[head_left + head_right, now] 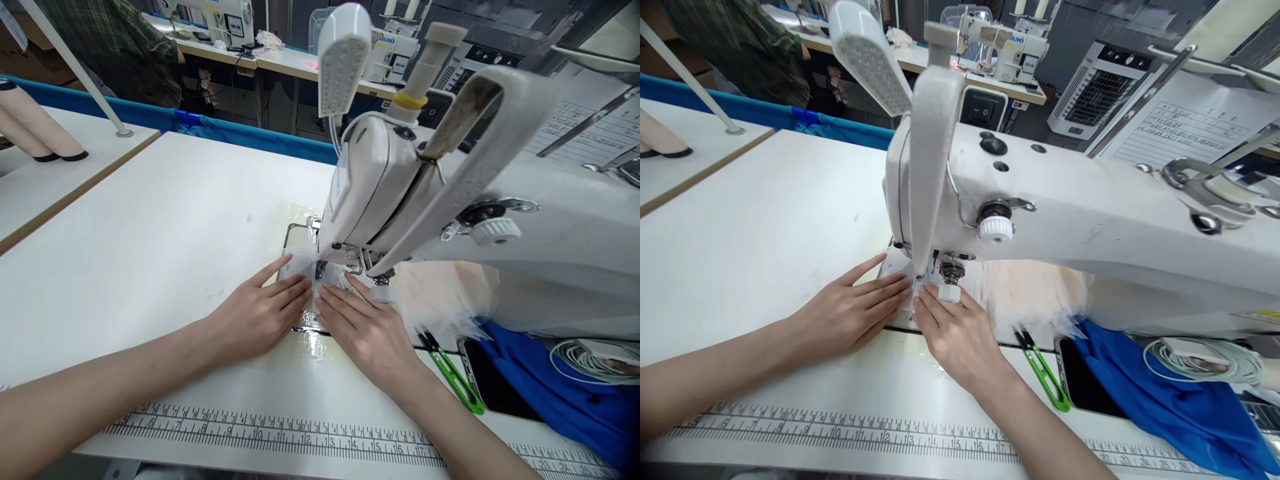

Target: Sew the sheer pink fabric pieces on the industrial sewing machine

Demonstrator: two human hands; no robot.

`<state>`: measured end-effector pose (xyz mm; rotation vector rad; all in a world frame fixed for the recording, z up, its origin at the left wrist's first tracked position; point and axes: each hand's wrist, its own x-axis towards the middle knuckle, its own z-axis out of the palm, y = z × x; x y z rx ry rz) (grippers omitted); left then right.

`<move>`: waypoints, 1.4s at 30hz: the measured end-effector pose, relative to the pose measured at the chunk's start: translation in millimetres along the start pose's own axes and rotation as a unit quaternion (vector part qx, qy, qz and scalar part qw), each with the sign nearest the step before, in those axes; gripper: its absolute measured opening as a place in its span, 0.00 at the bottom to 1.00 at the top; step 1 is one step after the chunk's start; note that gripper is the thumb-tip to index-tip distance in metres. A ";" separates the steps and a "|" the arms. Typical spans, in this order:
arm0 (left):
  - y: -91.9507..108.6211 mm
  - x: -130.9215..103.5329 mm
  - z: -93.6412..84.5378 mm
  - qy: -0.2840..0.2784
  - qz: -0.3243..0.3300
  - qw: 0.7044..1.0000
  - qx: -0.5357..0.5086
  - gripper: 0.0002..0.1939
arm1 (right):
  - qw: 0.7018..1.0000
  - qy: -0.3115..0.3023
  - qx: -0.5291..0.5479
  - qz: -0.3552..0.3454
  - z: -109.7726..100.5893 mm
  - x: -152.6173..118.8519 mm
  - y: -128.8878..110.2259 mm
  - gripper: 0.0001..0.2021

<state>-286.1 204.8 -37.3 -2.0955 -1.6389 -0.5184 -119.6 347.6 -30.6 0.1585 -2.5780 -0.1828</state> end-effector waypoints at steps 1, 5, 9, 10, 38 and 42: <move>-0.9 0.5 1.0 0.000 -0.003 1.000 -0.001 0.13 | 1.000 0.001 -0.001 0.005 0.6 0.2 0.0 0.08; -2.6 1.3 3.7 -0.011 -0.016 1.000 -0.001 0.14 | 1.000 -0.003 -0.006 0.031 0.7 1.2 -0.9 0.09; 2.8 -0.6 1.6 -0.003 -0.011 1.000 0.009 0.14 | 0.999 -0.012 -0.010 0.034 -2.4 0.8 -2.1 0.10; 4.3 -1.1 0.9 0.001 -0.011 1.000 0.011 0.14 | 0.999 -0.012 -0.011 0.032 -2.9 0.5 -2.3 0.09; -12.0 8.7 11.9 -0.052 -0.070 0.996 -0.013 0.23 | 0.995 -0.044 -0.038 0.085 4.4 4.7 4.7 0.13; -11.5 9.0 11.4 -0.060 -0.084 0.995 -0.008 0.24 | 0.994 -0.035 -0.046 0.088 3.8 3.7 6.2 0.13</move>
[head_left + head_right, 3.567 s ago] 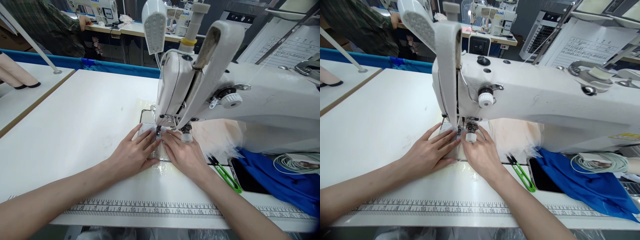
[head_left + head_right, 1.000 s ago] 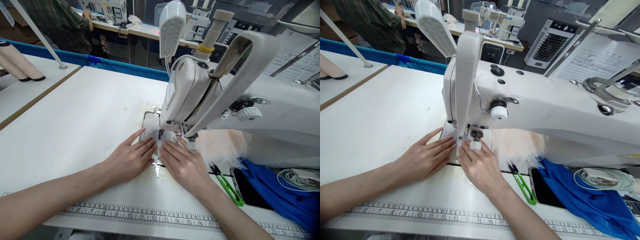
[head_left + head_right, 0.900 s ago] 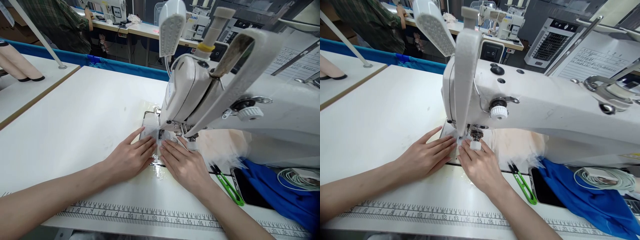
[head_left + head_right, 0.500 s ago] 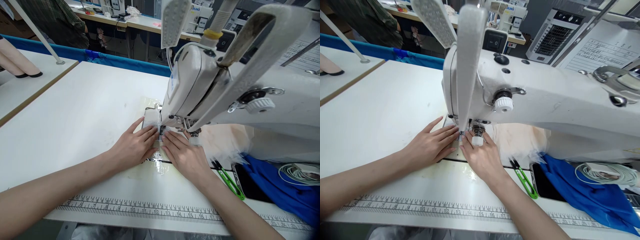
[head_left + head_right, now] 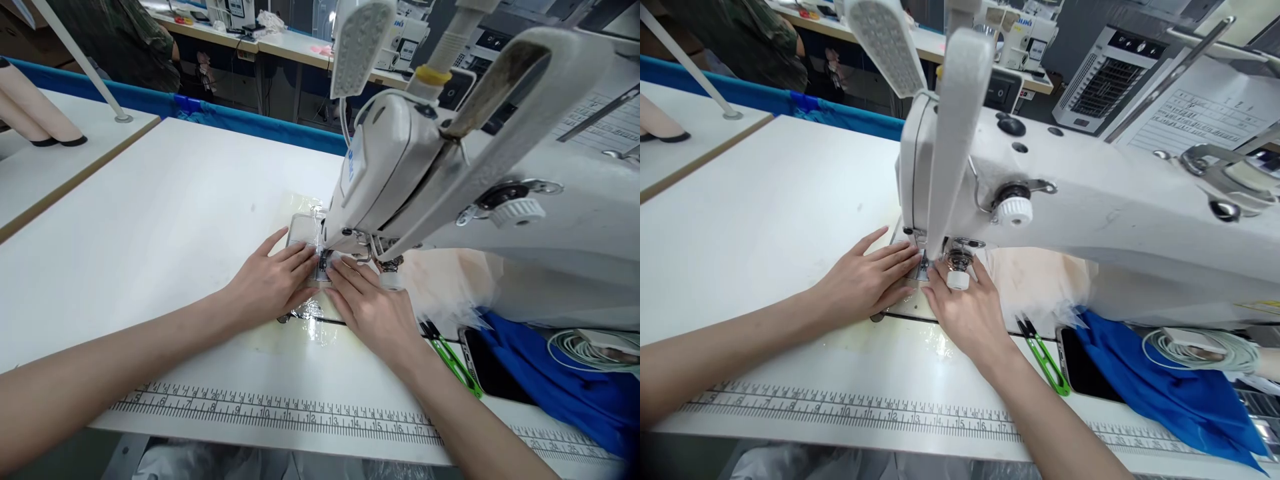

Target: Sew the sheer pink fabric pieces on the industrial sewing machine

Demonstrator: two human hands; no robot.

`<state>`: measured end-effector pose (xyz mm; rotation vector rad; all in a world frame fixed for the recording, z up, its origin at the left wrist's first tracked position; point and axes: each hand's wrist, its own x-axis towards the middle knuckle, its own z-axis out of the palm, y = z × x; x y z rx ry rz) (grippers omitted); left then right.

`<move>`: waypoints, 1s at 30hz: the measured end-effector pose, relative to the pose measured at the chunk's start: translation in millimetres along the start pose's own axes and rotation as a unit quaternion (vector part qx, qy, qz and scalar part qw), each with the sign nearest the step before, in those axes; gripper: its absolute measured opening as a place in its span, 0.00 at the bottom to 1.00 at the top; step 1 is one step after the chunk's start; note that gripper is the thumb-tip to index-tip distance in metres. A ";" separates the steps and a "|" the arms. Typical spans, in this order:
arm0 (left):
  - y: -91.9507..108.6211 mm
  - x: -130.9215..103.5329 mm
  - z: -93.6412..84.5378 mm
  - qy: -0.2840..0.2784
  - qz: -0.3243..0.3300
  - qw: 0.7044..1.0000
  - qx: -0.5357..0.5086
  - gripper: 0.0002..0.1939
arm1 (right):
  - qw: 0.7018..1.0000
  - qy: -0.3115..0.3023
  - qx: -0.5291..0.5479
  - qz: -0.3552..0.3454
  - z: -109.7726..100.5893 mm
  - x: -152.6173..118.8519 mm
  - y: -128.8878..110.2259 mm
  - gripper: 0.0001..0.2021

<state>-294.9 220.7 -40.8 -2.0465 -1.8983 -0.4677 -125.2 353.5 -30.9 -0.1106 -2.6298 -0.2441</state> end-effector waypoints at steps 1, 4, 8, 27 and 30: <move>-0.2 0.1 -0.5 -0.001 -0.005 1.000 0.001 0.24 | 1.000 0.003 -0.002 0.000 -0.4 -0.3 0.4 0.13; -3.7 1.0 -2.6 0.000 -0.018 1.000 0.010 0.24 | 1.000 0.012 -0.003 -0.003 -2.3 -1.1 1.7 0.11; -9.1 1.6 -7.2 0.010 -0.027 0.998 0.054 0.20 | 1.000 0.019 0.010 0.007 -5.5 -1.1 2.7 0.09; 2.2 -3.6 -41.5 -0.156 -0.185 0.970 0.014 0.16 | 0.945 0.004 0.316 -0.080 -13.8 -2.7 1.6 0.13; 2.8 -1.5 -47.3 -0.214 -0.236 0.946 -0.049 0.09 | 0.955 0.009 0.293 -0.035 -12.5 -5.5 4.4 0.14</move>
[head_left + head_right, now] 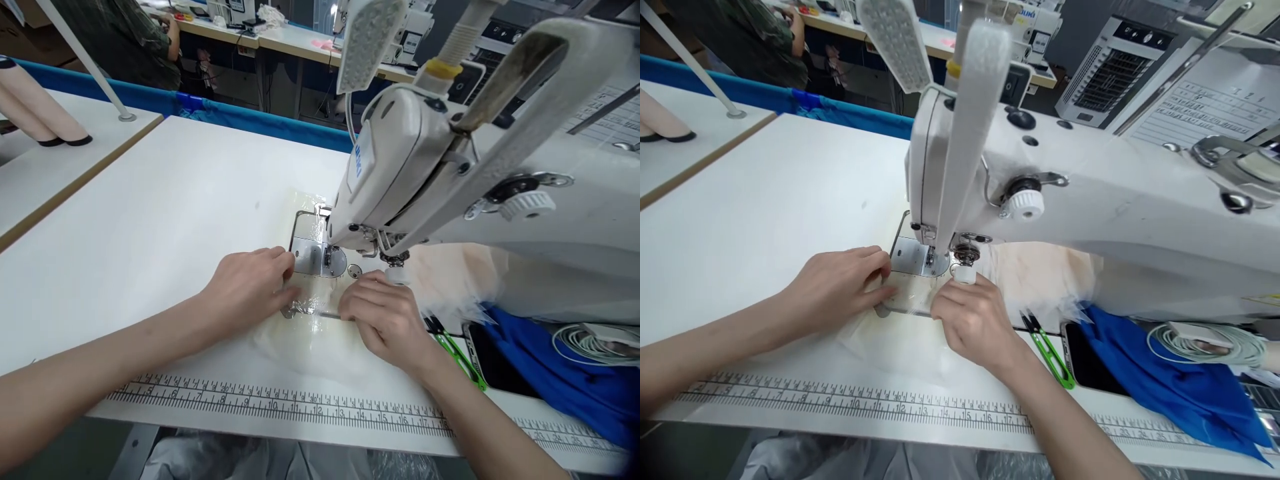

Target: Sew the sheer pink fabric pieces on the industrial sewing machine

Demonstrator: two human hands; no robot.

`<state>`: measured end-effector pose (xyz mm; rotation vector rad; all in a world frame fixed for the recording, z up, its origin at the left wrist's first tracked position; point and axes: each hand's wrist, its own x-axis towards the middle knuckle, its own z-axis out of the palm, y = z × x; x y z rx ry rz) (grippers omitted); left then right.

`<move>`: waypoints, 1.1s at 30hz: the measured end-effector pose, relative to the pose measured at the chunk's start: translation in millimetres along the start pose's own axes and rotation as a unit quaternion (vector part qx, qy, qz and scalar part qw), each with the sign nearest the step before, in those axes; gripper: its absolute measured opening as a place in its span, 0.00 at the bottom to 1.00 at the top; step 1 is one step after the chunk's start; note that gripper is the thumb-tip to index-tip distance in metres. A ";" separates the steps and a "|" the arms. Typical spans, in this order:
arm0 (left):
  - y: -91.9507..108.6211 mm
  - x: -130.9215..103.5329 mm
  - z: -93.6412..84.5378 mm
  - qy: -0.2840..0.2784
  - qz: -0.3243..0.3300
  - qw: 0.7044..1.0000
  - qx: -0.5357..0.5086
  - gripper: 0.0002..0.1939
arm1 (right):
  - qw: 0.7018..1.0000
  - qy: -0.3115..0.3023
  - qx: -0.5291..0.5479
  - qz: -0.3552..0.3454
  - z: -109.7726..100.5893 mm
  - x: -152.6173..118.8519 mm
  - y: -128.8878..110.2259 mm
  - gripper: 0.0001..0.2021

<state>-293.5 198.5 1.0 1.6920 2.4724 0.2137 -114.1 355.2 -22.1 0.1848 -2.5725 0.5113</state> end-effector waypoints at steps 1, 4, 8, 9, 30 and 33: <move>-0.9 -0.3 -2.3 -0.017 -0.008 1.000 -0.023 0.08 | 1.000 0.019 -0.004 0.017 0.6 -0.4 0.0 0.15; -6.6 0.1 -8.6 -0.064 -0.015 0.994 -0.086 0.06 | 0.992 0.087 0.024 0.087 2.5 1.5 -5.7 0.14; -7.4 1.4 -9.3 -0.071 -0.007 0.975 -0.210 0.05 | 0.935 0.033 0.241 0.259 3.8 10.2 -24.7 0.14; -4.9 1.1 -8.1 -0.062 0.007 0.964 -0.259 0.04 | 0.902 -0.003 0.310 0.300 4.2 12.2 -29.1 0.19; 27.0 -7.5 -5.4 -0.116 -0.061 0.881 -0.454 0.15 | 0.899 0.050 0.267 0.343 12.0 14.2 -31.8 0.08; 24.5 -6.3 -0.8 -0.090 -0.049 0.871 -0.480 0.09 | 0.895 0.050 0.285 0.339 11.4 14.0 -32.1 0.10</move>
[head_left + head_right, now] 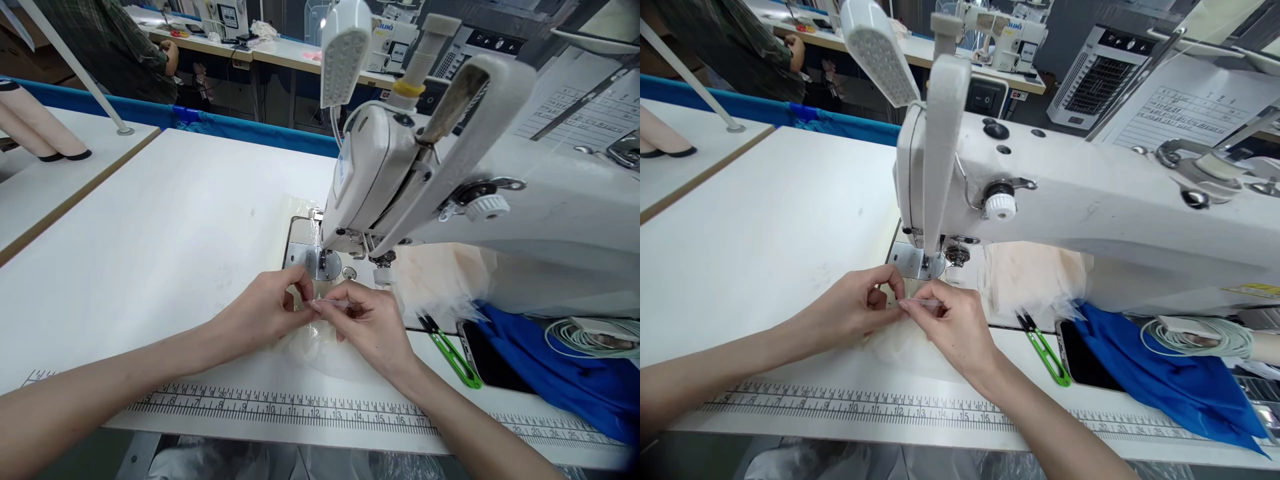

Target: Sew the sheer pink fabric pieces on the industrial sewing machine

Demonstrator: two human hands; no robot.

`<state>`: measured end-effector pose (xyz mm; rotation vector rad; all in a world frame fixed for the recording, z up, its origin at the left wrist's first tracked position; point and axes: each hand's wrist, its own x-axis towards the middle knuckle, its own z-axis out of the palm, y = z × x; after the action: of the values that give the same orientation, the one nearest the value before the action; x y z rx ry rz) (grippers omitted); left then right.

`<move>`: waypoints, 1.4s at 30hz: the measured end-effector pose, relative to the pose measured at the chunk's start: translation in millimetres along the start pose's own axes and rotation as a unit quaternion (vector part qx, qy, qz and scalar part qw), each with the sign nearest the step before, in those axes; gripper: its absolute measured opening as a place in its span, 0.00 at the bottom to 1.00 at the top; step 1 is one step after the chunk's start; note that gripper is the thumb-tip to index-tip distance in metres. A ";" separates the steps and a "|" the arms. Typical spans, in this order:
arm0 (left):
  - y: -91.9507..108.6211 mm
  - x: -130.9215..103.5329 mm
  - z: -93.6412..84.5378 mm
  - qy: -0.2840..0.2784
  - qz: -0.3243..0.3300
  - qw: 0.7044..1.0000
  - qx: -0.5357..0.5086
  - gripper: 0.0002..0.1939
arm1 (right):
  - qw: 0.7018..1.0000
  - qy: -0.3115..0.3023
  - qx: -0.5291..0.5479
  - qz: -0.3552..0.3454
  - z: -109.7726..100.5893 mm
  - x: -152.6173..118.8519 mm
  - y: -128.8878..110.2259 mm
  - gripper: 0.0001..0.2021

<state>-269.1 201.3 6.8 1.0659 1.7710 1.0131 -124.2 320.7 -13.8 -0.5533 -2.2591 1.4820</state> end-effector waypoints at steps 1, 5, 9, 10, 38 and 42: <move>-2.2 1.1 -1.1 0.000 0.003 1.000 -0.014 0.06 | 1.000 -0.004 0.005 0.001 -0.6 -0.2 0.2 0.10; -7.9 5.7 -7.4 -0.025 0.000 0.997 -0.080 0.04 | 1.000 -0.014 0.000 -0.010 -4.1 -0.2 1.4 0.06; -9.4 6.4 -7.8 -0.019 0.040 0.997 -0.069 0.03 | 0.997 -0.001 -0.032 -0.067 -6.1 -0.3 1.0 0.02; -10.0 5.9 -6.8 -0.007 0.054 0.998 -0.042 0.02 | 0.996 0.004 -0.044 -0.082 -6.2 -0.7 0.7 0.03; -26.2 -0.1 4.1 0.142 0.302 0.920 0.204 0.06 | 0.984 -0.011 -0.127 -0.128 -5.1 -4.8 8.4 0.06; -24.3 -0.5 5.2 0.140 0.291 0.925 0.199 0.05 | 0.986 -0.020 -0.112 -0.122 -5.8 -4.2 6.3 0.05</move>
<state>-270.6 194.2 -17.0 1.8584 1.9881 1.2281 -116.9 325.3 -17.9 -0.2968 -2.4422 1.1392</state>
